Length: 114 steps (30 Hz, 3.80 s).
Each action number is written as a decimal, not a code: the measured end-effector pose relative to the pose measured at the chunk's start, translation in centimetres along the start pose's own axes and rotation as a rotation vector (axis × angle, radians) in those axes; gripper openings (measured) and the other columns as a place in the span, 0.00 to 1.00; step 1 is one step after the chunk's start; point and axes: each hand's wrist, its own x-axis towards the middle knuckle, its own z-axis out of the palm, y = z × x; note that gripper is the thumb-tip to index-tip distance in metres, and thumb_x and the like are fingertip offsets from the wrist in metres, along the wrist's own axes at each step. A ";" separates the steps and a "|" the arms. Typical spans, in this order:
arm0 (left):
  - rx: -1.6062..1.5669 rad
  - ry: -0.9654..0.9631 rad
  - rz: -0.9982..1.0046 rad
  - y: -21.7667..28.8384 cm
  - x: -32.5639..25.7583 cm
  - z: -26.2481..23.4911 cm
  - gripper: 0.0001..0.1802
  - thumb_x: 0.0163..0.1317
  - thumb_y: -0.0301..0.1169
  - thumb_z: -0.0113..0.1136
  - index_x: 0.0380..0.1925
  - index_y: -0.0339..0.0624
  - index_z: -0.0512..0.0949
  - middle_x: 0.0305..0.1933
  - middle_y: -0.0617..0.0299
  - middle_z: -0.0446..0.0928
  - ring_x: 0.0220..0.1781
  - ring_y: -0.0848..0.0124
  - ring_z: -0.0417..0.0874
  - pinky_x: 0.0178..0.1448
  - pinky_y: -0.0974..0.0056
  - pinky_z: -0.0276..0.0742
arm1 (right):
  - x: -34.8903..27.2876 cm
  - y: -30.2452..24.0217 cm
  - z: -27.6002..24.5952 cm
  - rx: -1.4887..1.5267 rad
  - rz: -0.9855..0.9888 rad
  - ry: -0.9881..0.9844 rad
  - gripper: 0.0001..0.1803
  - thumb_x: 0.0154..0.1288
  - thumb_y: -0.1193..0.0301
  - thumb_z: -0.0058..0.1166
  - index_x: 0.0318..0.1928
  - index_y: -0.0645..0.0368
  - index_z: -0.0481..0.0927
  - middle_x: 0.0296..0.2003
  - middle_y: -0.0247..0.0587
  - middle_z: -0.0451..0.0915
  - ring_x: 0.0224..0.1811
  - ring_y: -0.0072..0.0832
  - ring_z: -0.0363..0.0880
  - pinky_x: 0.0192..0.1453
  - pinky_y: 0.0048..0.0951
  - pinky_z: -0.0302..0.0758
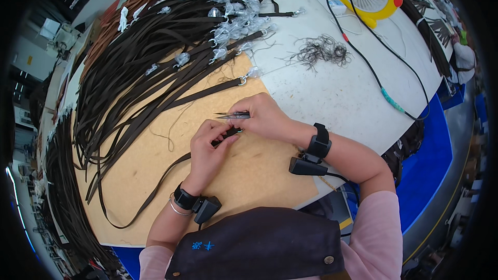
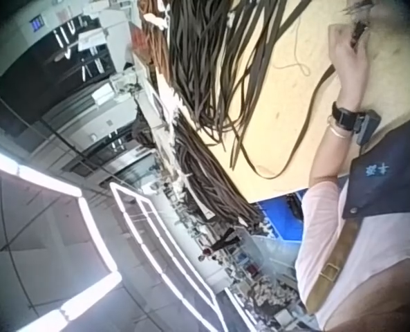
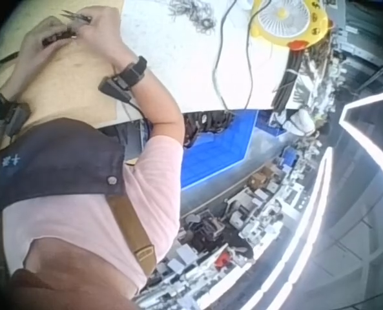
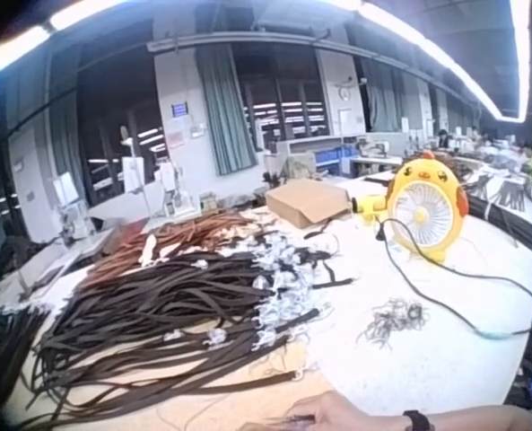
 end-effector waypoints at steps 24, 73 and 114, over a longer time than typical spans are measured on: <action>0.030 0.066 -0.080 -1.0 0.4 0.2 0.04 0.61 0.23 0.66 0.31 0.35 0.79 0.30 0.56 0.78 0.27 0.64 0.80 0.33 0.64 0.73 | -1.2 -0.4 -2.3 -0.817 -0.552 -0.108 0.11 0.62 0.60 0.64 0.42 0.50 0.86 0.26 0.31 0.76 0.24 0.31 0.80 0.23 0.31 0.74; 0.305 0.051 0.072 -1.3 1.8 -3.3 0.20 0.60 0.17 0.58 0.53 0.41 0.75 0.52 0.52 0.74 0.40 0.59 0.83 0.42 0.60 0.81 | -1.5 -0.4 -1.8 -0.618 -0.384 -0.160 0.11 0.65 0.62 0.61 0.40 0.54 0.86 0.30 0.36 0.82 0.28 0.36 0.82 0.31 0.36 0.76; 0.331 0.007 0.046 -3.9 -7.2 -10.5 0.07 0.64 0.23 0.61 0.42 0.41 0.80 0.35 0.53 0.83 0.32 0.56 0.85 0.35 0.60 0.80 | -0.3 0.1 -0.9 -0.823 -0.440 -0.260 0.22 0.74 0.72 0.43 0.65 0.62 0.72 0.69 0.47 0.70 0.71 0.41 0.69 0.72 0.38 0.68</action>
